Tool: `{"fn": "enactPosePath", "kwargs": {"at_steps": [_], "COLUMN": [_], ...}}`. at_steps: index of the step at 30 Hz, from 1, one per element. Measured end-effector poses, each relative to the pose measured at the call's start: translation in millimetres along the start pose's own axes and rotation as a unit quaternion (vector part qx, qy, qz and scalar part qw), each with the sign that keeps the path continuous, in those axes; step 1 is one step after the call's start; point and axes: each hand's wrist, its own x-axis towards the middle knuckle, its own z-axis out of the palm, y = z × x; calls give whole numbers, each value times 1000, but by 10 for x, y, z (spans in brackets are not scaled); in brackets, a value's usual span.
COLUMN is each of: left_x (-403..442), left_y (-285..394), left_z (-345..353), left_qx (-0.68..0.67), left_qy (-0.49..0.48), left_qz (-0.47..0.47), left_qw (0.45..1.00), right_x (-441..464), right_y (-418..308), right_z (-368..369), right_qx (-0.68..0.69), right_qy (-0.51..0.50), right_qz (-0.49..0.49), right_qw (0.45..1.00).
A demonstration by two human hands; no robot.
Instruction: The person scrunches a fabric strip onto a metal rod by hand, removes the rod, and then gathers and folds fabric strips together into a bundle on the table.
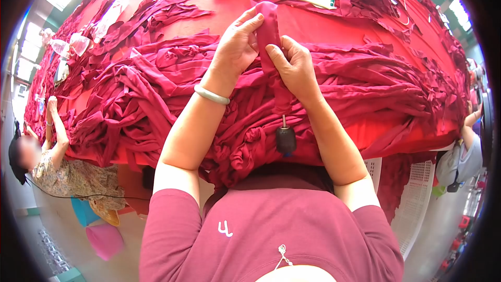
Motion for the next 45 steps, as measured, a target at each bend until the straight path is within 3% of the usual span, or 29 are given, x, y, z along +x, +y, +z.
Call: {"fn": "enactPosePath", "kwargs": {"at_steps": [9,24,28,33,36,45], "left_x": [-118,-469,-362,-90,57,121], "left_y": [-13,-157,-190,3,134,153], "left_z": [51,45,2,97,141,22], "left_qx": [-12,-17,-31,4,-59,26], "left_qy": [-11,-26,9,-74,-73,-57], "left_qz": [31,5,-40,-43,-59,-45], "left_qw": [999,999,999,996,994,997], "right_x": [-104,-479,-467,-480,-488,-496], "right_y": [-40,-128,-128,-24,-58,-92], "right_z": [-18,-56,-23,-44,-25,-73], "right_qx": [2,-55,-19,-21,-9,-37], "right_qy": [-27,-47,-26,-32,-31,-58], "right_qz": [50,72,66,63,51,69], "right_qw": [998,995,997,997,998,995]}}
